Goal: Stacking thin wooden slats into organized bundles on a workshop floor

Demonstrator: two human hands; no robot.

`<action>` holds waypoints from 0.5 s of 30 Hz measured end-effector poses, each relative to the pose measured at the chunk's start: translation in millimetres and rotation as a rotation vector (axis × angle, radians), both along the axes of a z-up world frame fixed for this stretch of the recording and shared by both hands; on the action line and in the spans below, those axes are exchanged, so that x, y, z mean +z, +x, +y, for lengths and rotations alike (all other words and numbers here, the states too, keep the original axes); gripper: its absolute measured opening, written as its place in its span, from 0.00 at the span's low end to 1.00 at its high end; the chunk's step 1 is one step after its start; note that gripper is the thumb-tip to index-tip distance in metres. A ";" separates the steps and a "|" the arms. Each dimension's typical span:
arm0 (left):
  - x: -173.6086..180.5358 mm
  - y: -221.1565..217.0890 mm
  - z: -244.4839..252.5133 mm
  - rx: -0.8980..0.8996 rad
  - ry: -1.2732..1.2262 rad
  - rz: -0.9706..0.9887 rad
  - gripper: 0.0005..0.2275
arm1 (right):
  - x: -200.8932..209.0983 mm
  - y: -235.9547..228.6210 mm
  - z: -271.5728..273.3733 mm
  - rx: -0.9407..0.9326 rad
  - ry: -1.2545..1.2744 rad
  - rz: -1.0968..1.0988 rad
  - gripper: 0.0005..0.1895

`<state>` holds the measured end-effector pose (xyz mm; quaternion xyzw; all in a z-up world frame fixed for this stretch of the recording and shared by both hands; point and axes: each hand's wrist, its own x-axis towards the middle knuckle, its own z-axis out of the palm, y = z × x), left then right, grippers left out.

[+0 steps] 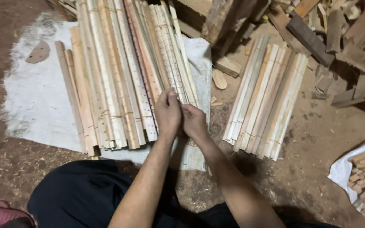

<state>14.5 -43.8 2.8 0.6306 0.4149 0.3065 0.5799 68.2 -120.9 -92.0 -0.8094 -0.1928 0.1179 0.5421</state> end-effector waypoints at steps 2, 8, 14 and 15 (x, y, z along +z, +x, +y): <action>12.8 -11.5 14.9 0.048 -0.010 0.001 0.12 | 30.2 -8.0 17.5 0.013 -0.053 -0.089 0.08; 2.1 -19.8 39.8 0.088 -0.109 0.113 0.16 | -13.5 20.4 51.3 0.214 -0.317 -0.167 0.17; -19.2 -12.7 47.1 0.014 -0.071 0.269 0.20 | -8.0 8.1 42.8 0.195 -0.225 -0.114 0.10; -21.3 -10.7 46.5 0.000 -0.055 0.283 0.21 | 4.2 -0.3 36.9 0.159 -0.135 -0.132 0.09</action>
